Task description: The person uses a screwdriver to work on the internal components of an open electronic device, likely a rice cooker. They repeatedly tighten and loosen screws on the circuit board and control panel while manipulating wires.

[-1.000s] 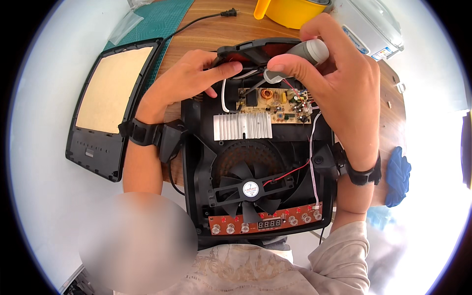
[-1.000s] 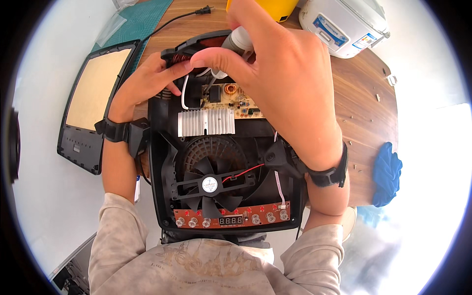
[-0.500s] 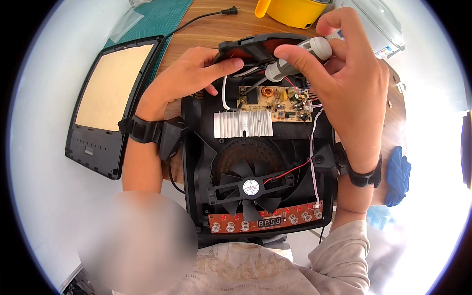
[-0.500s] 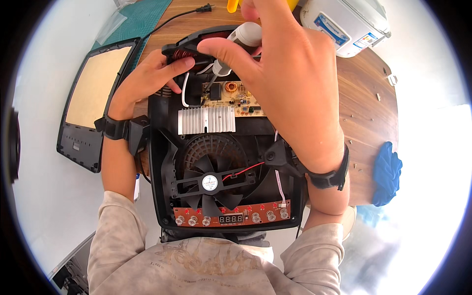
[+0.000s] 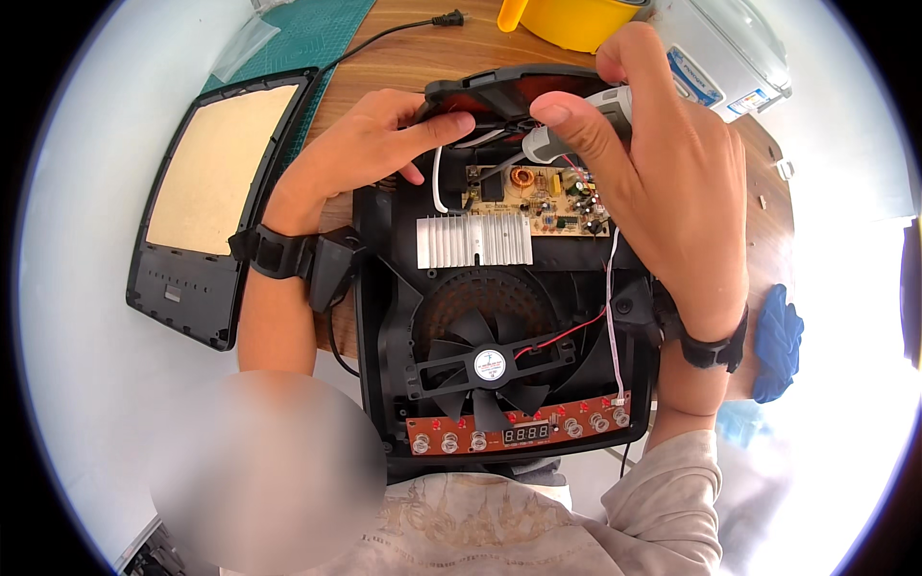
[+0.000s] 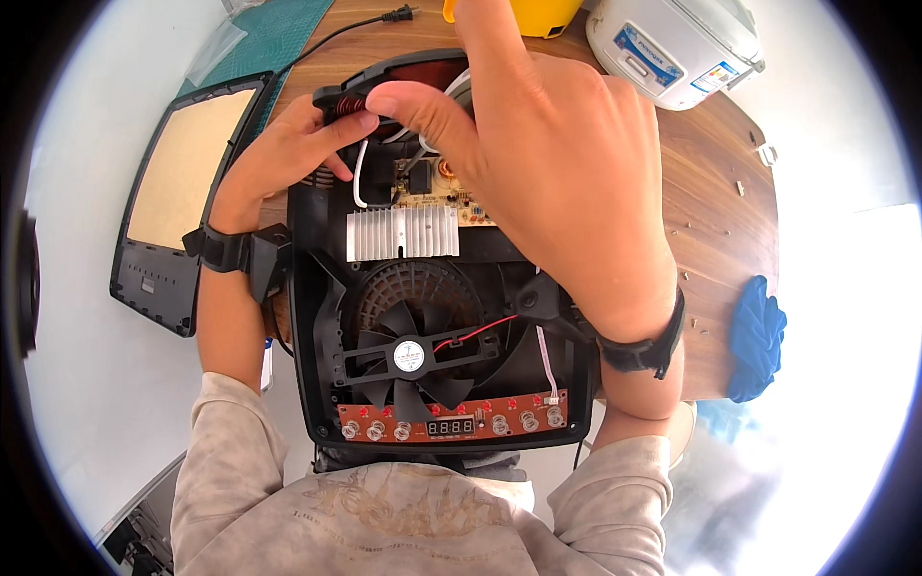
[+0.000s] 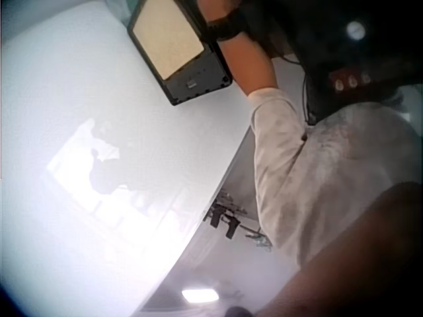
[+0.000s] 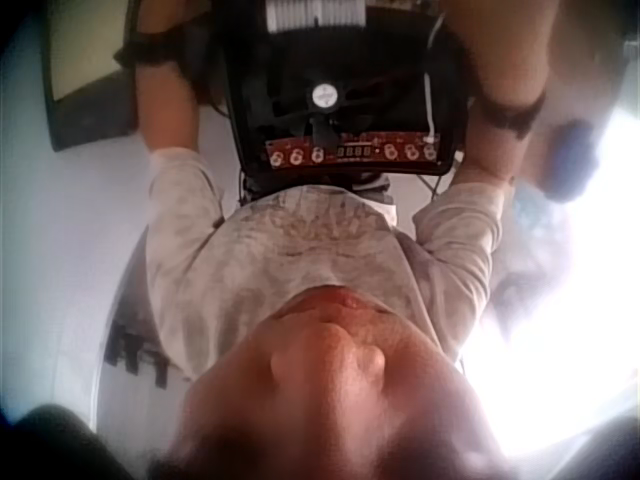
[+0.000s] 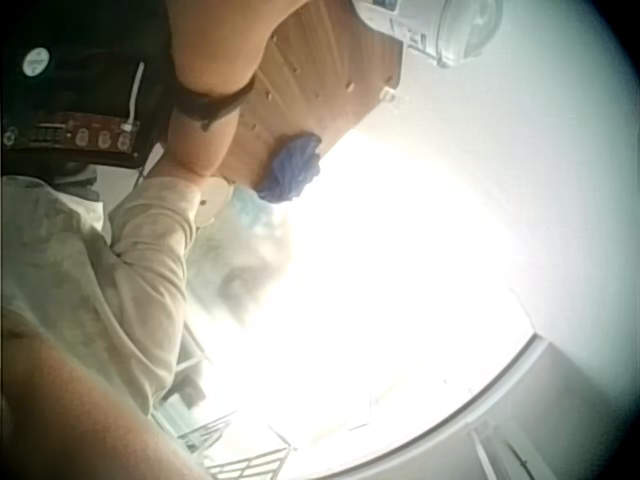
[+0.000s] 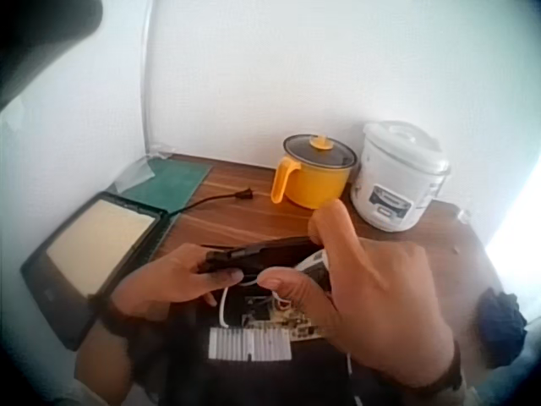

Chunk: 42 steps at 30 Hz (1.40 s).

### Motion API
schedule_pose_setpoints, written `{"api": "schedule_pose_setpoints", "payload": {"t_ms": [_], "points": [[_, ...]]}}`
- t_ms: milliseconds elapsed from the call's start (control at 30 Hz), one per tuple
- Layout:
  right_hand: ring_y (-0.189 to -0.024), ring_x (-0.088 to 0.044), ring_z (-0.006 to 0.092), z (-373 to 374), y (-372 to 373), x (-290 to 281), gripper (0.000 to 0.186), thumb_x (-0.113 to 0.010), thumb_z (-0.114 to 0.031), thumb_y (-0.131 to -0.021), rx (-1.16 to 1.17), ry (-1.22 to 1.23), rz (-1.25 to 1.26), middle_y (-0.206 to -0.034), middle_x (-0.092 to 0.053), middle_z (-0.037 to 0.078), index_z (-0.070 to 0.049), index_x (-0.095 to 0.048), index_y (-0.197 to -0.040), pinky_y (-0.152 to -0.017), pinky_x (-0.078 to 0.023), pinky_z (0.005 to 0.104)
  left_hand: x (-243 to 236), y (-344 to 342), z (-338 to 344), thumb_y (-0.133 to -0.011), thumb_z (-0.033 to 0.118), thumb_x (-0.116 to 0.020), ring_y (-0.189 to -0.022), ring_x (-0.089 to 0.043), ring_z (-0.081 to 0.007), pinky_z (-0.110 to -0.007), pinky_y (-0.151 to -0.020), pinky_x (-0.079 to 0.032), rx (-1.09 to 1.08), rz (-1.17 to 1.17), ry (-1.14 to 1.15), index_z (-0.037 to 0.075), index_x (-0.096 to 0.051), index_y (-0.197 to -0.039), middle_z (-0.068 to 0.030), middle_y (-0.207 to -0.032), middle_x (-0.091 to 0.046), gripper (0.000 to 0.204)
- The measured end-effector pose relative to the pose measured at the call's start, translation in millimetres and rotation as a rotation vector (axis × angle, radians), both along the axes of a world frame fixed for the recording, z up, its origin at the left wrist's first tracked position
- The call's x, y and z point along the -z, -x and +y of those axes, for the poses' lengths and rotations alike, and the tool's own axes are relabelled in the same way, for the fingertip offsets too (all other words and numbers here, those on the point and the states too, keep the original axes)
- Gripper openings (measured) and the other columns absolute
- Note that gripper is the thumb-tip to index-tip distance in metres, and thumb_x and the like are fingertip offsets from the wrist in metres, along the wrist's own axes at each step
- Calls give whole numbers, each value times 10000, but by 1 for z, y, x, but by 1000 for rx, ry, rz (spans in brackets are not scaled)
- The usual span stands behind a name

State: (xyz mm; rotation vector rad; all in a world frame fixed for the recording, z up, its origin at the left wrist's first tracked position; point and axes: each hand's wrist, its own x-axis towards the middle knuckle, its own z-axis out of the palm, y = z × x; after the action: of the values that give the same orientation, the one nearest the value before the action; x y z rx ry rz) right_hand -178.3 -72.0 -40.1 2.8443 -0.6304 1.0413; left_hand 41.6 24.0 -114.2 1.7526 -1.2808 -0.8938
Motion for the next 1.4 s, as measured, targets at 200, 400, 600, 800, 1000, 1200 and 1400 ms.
{"api": "schedule_pose_setpoints", "payload": {"t_ms": [200,400,600,800,1000,1200,1400], "points": [[-565,-606,331,8,-2,-2,390,-663,-414,-949,7,-85,9,-754,-632,110,-69,-504,-1039,-525,-448,403,2,0,-1,-926,531,-664,-571,-574,-97,-231,-514,-436,2,26,15,10,-718,-993,4,-715,-561,527],[-558,-601,335,5,0,-2,327,-659,-363,-962,140,-17,131,-681,-602,103,-81,-507,-1028,-509,-436,412,-6,4,-1,-933,520,-656,-583,-548,-101,-249,-523,-481,35,50,17,13,-718,-1037,2,-708,-527,521],[-582,-608,350,13,-3,-2,282,-653,-331,-961,103,22,122,-654,-609,117,-90,-519,-1016,-520,-437,425,-10,5,1,-938,523,-647,-587,-558,-106,-255,-520,-485,27,15,-15,7,-716,-1047,0,-724,-544,532],[-605,-618,357,25,-11,-8,231,-640,-278,-965,14,26,184,-669,-634,127,-96,-522,-1042,-530,-443,435,-11,0,5,-859,577,-728,-633,-650,-146,-253,-559,-439,41,110,-34,-12,-667,-1037,-48,-862,-627,618],[-622,-632,356,21,-14,-9,220,-639,-254,-964,-40,18,169,-693,-655,119,-91,-521,-1055,-545,-462,427,-11,5,2,-888,554,-707,-622,-637,-144,-259,-553,-450,57,106,24,6,-688,-1042,-36,-858,-623,570],[-665,-647,371,14,-20,-13,204,-625,-225,-971,-74,0,194,-773,-690,117,-89,-508,-1067,-585,-489,440,-5,2,2,-907,532,-691,-594,-624,-133,-242,-535,-429,64,135,39,4,-700,-1066,-30,-837,-640,551],[-727,-654,379,14,-16,-14,205,-619,-213,-971,-82,-15,228,-838,-702,124,-85,-492,-1069,-623,-491,458,-11,5,2,-912,535,-678,-574,-627,-135,-243,-511,-410,87,106,38,7,-705,-1057,-26,-817,-632,548]]}}
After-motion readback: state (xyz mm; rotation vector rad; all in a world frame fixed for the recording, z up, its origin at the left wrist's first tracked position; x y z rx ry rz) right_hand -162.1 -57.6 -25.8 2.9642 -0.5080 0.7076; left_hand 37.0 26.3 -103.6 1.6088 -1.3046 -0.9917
